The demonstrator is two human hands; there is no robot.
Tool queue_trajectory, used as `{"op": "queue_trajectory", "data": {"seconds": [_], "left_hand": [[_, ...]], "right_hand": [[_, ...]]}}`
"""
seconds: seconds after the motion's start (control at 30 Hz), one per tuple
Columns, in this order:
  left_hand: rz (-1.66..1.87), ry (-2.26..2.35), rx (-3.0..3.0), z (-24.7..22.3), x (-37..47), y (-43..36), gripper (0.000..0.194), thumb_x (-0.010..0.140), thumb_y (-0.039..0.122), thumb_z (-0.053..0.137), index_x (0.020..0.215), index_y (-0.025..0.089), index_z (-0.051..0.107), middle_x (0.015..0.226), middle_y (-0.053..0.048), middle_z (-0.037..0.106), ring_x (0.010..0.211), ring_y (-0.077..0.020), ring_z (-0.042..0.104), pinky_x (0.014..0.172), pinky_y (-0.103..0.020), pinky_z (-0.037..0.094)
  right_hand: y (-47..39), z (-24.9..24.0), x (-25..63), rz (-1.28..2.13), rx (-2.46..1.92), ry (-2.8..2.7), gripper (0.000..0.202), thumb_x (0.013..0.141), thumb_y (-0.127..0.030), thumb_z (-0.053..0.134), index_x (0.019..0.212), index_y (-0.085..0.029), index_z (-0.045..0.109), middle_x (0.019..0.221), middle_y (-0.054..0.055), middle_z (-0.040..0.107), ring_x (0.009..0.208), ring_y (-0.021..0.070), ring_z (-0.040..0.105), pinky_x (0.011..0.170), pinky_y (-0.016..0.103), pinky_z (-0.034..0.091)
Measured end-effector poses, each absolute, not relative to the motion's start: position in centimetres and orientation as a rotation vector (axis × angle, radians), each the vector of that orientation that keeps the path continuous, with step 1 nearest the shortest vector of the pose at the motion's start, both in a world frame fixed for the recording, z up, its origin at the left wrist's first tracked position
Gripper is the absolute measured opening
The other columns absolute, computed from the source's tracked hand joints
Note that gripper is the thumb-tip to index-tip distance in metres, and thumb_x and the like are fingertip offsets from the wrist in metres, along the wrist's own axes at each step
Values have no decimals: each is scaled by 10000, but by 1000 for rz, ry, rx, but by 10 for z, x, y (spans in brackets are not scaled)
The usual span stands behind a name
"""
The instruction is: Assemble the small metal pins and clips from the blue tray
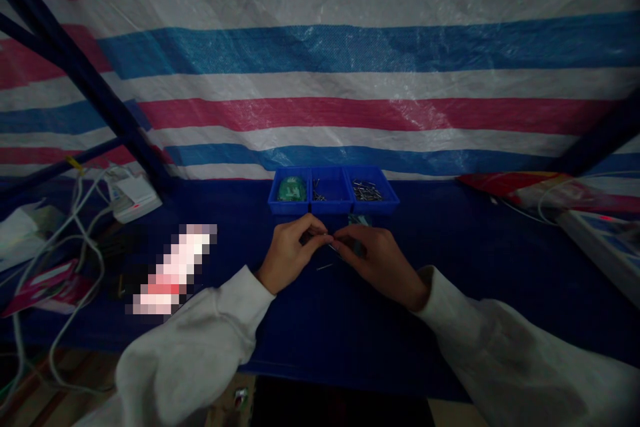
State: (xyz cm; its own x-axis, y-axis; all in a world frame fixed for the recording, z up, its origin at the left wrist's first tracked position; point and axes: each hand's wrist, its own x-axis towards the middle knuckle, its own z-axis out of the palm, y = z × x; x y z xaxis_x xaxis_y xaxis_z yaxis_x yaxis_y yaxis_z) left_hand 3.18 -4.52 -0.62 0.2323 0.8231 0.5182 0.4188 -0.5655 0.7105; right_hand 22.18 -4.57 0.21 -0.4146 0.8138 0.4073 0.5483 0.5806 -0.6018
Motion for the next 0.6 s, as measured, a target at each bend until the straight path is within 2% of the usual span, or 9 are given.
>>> {"op": "queue_trajectory", "data": {"seconds": [0.23, 0.4, 0.5, 0.6], "left_hand": [[1310, 1100, 1897, -8, 33, -44, 224, 792, 361, 755, 738, 163, 666, 708, 0, 680, 621, -118, 608, 577, -223, 461], [1292, 1036, 1821, -8, 34, -44, 251, 832, 376, 712, 741, 154, 637, 631, 16, 613, 495, -86, 543, 478, -204, 403], [1330, 1113, 1920, -5, 33, -44, 185, 912, 350, 617, 944, 178, 677, 710, 2, 625, 550, -94, 562, 530, -215, 438], [1531, 1232, 1981, -2, 31, -43, 341, 934, 299, 583, 1269, 242, 564, 1023, -54, 625, 672, -107, 585, 605, -240, 483]], "right_hand": [[-40, 1, 227, 429, -1054, -2151, 95, 901, -197, 592, 879, -200, 685, 827, 15, 718, 712, 152, 652, 676, 266, 469], [-36, 3, 230, 423, -975, -2225, 155, 934, -204, 535, 877, -200, 679, 819, 19, 709, 729, 148, 647, 685, 262, 458], [-33, 7, 234, 399, -968, -2223, 166, 934, -235, 537, 880, -198, 689, 815, 20, 710, 694, 143, 630, 652, 256, 441], [-24, 11, 243, 332, -1031, -2130, 201, 932, -289, 541, 847, -195, 697, 734, 7, 697, 605, 134, 599, 601, 250, 412]]}}
